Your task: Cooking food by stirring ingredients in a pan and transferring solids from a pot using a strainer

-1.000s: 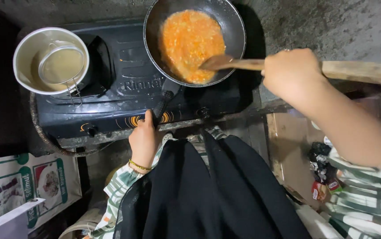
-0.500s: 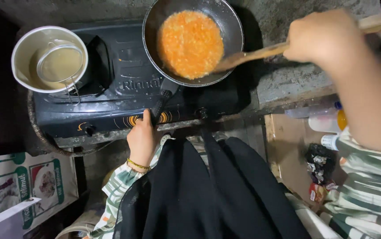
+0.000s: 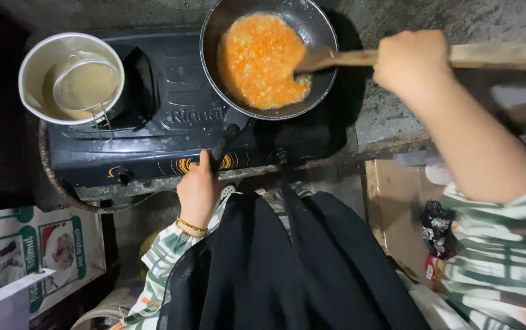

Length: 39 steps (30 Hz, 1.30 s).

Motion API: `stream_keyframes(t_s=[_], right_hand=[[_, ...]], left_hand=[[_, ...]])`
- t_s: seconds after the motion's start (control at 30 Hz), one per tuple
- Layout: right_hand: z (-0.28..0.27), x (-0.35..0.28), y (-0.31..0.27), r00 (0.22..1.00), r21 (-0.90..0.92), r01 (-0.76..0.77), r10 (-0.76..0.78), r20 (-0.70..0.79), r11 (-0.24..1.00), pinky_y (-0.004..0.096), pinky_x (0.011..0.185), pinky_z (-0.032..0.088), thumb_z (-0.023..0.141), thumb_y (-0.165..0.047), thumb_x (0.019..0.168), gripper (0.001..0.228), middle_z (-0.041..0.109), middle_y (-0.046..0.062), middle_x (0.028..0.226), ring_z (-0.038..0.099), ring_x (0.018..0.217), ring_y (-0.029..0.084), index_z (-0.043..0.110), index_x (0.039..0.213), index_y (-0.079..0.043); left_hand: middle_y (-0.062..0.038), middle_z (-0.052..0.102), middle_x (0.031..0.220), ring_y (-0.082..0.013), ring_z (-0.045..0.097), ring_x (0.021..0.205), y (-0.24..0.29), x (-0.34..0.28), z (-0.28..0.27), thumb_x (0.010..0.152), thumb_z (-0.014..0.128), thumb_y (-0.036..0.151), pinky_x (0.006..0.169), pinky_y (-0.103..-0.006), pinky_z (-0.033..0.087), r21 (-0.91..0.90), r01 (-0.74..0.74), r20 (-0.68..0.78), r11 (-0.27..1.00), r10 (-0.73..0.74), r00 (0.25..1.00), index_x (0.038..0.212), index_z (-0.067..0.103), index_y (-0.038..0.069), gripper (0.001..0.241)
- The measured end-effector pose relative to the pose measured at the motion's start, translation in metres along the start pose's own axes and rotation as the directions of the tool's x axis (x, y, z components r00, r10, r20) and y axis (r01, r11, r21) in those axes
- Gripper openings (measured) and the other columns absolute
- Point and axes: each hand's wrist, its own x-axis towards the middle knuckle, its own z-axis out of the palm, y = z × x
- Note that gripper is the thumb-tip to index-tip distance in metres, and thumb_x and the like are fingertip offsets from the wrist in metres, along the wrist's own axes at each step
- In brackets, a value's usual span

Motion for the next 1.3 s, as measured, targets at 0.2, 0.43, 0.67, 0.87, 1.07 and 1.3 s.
stream_keyframes(t_s=[0.2, 0.43, 0.67, 0.87, 1.07, 1.3], right_hand=[[-0.016, -0.018, 0.010, 1.000, -0.019, -0.024, 0.025, 0.019, 1.000, 0.041, 0.061, 0.061, 0.045, -0.038, 0.106, 0.042, 0.084, 0.009, 0.094, 0.083, 0.079, 0.029, 0.079, 0.113, -0.014], [-0.029, -0.068, 0.003, 0.966, 0.034, 0.001, -0.010, 0.260, 0.999, 0.043, 0.066, 0.058, 0.045, -0.037, 0.102, 0.042, 0.083, 0.009, 0.092, 0.080, 0.081, 0.032, 0.080, 0.102, -0.015], [0.013, -0.075, 0.018, 0.996, 0.043, -0.041, 0.037, 0.080, 0.998, 0.046, 0.073, 0.058, 0.044, -0.044, 0.106, 0.034, 0.080, 0.009, 0.106, 0.082, 0.090, 0.032, 0.070, 0.127, -0.035], [0.052, -0.090, -0.010, 0.882, -0.250, -0.059, -0.067, -0.466, 0.967, 0.014, 0.031, 0.041, 0.045, -0.051, 0.114, 0.038, 0.055, -0.014, 0.057, 0.049, 0.036, -0.002, 0.065, 0.143, -0.035], [0.125, -0.067, -0.037, 0.747, 0.010, -0.024, 0.025, -0.664, 1.000, 0.033, 0.052, 0.050, 0.069, -0.049, 0.086, 0.050, 0.069, -0.002, 0.082, 0.069, 0.063, 0.021, 0.074, 0.135, -0.037], [0.139, -0.062, -0.039, 0.712, 0.026, -0.038, 0.046, -0.701, 0.999, 0.033, 0.053, 0.050, 0.070, -0.047, 0.088, 0.049, 0.067, -0.001, 0.082, 0.067, 0.063, 0.021, 0.074, 0.136, -0.037]], left_hand=[[-0.009, 0.058, 0.073, -0.0318, 0.065, 0.052, 0.000, 0.001, 0.000, 0.083, 0.067, 0.024, 0.040, -0.0445, 0.049, -0.016, -0.015, -0.034, 1.000, 0.015, 0.999, 0.132, 0.047, 0.011, 0.054], [-0.007, 0.060, 0.077, -0.0288, 0.067, 0.054, -0.003, 0.001, 0.005, 0.078, 0.076, 0.036, 0.039, -0.0419, 0.049, 0.032, -0.028, -0.028, 0.999, 0.029, 0.999, 0.128, 0.047, 0.013, 0.062], [-0.006, 0.059, 0.078, -0.0269, 0.067, 0.055, -0.009, 0.001, 0.017, 0.078, 0.075, 0.047, 0.039, -0.0404, 0.049, 0.058, -0.032, -0.023, 0.998, 0.033, 0.999, 0.136, 0.047, 0.014, 0.073], [-0.009, 0.060, 0.078, -0.0318, 0.070, 0.059, -0.005, 0.001, 0.004, 0.087, 0.068, 0.041, 0.043, -0.0453, 0.052, 0.016, -0.009, 0.010, 1.000, 0.009, 1.000, 0.136, 0.046, 0.014, 0.060], [-0.008, 0.060, 0.078, -0.0287, 0.068, 0.057, -0.012, 0.001, 0.010, 0.085, 0.071, 0.039, 0.042, -0.0420, 0.051, 0.051, -0.034, 0.020, 0.998, 0.033, 0.999, 0.144, 0.044, 0.013, 0.070], [-0.010, 0.060, 0.077, -0.0320, 0.068, 0.057, -0.008, 0.002, 0.002, 0.089, 0.069, 0.038, 0.041, -0.0448, 0.050, 0.006, -0.027, 0.023, 1.000, 0.027, 0.999, 0.138, 0.045, 0.012, 0.060]])
